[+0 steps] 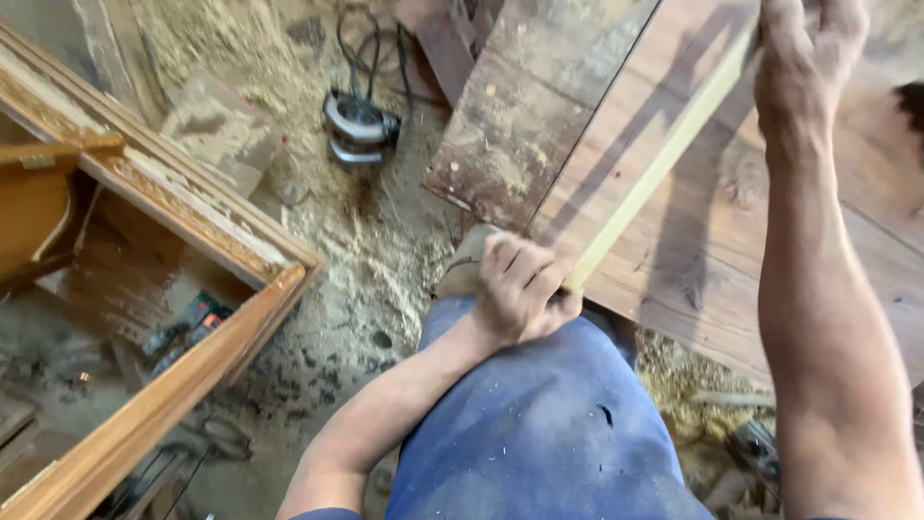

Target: Measuring and marking a wooden board with a ruler and pen, then attaching a thin wooden strip using a pneumatic nailer.

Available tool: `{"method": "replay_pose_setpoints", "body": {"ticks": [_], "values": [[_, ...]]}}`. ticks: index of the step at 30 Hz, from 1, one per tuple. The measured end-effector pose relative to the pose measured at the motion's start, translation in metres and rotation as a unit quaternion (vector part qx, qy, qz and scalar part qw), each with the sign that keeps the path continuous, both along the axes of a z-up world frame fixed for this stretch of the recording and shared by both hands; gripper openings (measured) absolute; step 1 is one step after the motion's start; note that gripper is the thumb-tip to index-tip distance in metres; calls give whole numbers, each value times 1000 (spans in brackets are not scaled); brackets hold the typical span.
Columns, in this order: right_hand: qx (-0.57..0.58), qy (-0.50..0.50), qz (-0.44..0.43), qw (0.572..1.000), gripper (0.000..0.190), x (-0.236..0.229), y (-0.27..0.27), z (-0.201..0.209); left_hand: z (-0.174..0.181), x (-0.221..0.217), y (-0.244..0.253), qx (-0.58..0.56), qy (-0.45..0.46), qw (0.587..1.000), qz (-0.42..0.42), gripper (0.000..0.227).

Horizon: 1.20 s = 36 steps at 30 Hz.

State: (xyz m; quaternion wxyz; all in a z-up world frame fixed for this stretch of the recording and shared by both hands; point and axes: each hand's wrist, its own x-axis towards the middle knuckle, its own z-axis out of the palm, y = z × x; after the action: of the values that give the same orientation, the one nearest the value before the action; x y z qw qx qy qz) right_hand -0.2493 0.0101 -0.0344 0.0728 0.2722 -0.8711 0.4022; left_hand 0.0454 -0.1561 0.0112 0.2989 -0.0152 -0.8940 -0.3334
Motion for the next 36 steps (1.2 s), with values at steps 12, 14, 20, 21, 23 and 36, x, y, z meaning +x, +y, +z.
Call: {"method": "replay_pose_setpoints", "body": {"ticks": [12,14,20,21,23,36], "values": [[-242,-256,-135,926,42,196,-26,148,-68,62,-90,89,-53,989,109,26],[-264,-268,-56,925,40,213,-29,143,-79,69,-94,133,-113,977,124,32],[-368,-222,73,900,30,209,-29,148,-79,84,-80,155,-129,965,168,28],[-371,-221,69,899,30,207,-25,149,-67,87,-74,151,-130,966,164,28],[-371,-318,53,871,26,205,-14,148,-43,94,-65,117,-150,969,159,22],[-469,-336,37,816,32,191,35,77,-23,147,-76,229,-200,952,37,33]]}}
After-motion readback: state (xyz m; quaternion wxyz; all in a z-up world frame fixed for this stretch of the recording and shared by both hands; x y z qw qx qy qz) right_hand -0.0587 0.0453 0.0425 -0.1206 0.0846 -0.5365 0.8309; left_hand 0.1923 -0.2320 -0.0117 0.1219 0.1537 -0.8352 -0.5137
